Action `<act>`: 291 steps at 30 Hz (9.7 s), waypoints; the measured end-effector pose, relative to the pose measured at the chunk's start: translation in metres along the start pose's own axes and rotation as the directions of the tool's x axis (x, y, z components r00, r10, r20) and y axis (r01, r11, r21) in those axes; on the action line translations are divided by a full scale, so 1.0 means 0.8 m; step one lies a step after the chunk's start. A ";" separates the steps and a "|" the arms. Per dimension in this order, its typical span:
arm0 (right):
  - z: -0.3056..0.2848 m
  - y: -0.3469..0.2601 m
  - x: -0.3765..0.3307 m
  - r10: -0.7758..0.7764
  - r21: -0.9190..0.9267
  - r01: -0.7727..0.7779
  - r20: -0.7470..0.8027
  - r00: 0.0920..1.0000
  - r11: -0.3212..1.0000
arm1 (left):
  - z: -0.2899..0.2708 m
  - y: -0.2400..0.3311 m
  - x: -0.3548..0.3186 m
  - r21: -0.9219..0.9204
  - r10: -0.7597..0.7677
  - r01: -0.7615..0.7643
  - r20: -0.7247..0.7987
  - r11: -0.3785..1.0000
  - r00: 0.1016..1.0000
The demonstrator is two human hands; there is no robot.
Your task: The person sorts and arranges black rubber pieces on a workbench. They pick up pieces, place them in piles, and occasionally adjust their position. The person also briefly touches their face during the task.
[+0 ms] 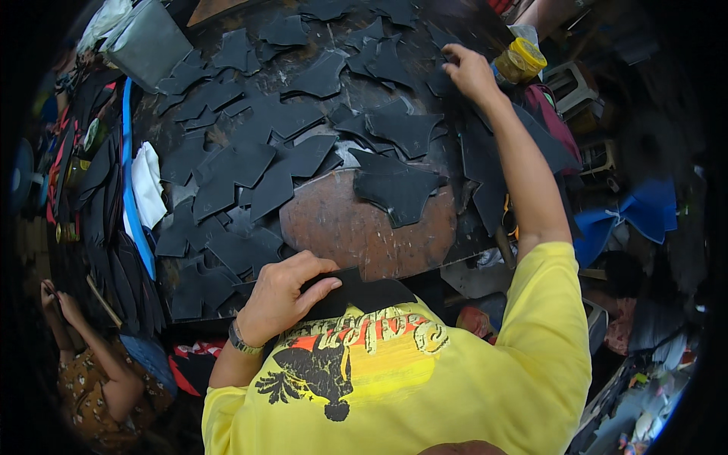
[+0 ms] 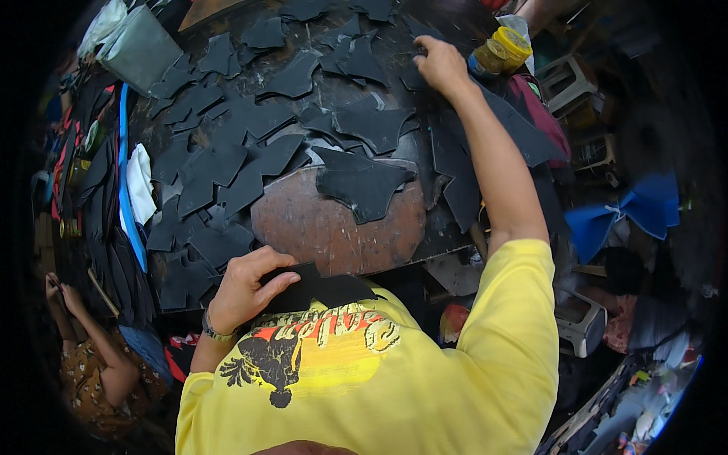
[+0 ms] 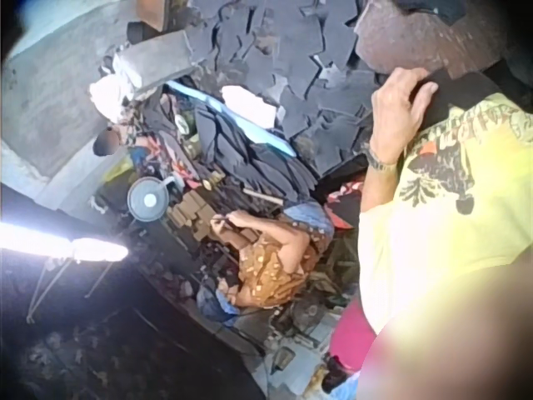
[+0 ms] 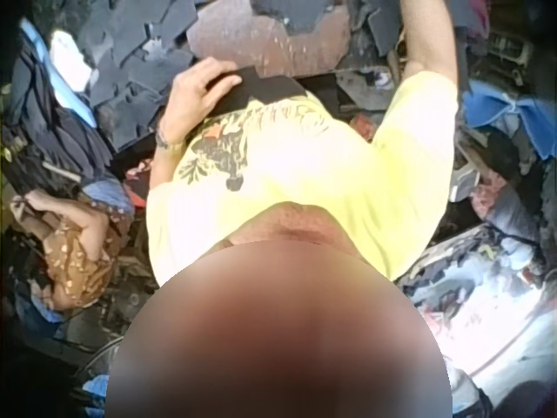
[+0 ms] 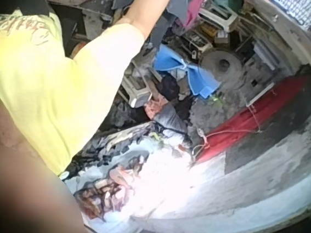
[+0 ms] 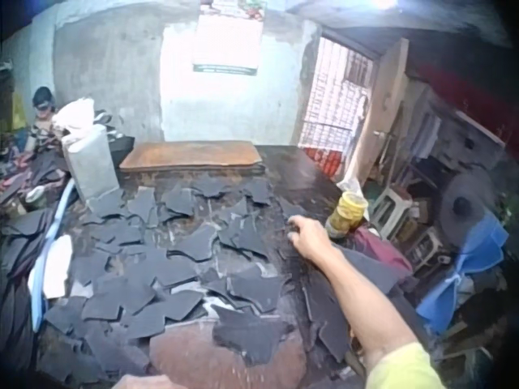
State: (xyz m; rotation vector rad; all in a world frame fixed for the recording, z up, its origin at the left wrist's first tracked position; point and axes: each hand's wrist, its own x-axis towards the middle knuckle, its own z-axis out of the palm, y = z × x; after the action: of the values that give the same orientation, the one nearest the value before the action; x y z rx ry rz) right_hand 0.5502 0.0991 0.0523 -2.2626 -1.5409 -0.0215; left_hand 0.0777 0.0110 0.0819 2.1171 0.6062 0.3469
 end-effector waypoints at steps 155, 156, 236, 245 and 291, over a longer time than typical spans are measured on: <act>-0.014 -0.205 -0.343 -0.181 0.389 0.128 0.103 0.978 0.912 | 0.009 -0.053 0.036 0.244 0.101 -0.109 0.043 0.964 0.994; -0.015 -0.205 -0.344 -0.190 0.390 0.135 0.107 0.976 0.911 | 0.009 -0.054 0.035 0.235 0.103 -0.109 0.038 0.966 0.994; -0.034 -0.240 -0.345 -0.334 0.498 0.133 0.338 0.880 0.857 | 0.009 -0.053 -0.052 -0.023 -0.066 0.062 -0.214 0.998 0.975; -0.030 -0.233 -0.344 -0.312 0.541 0.088 0.339 0.888 0.837 | 0.014 -0.053 -0.042 0.033 -0.027 0.035 -0.220 0.999 0.975; -0.017 -0.229 -0.339 -0.309 0.504 0.168 0.210 0.928 0.847 | 0.013 -0.039 -0.043 0.602 0.140 -0.193 0.135 0.775 0.981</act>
State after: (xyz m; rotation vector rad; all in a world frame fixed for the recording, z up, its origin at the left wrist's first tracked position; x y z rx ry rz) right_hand 0.2828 -0.0894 0.0591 -1.7223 -1.7331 0.5789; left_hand 0.0441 0.0006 0.0494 2.8151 0.5249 0.1620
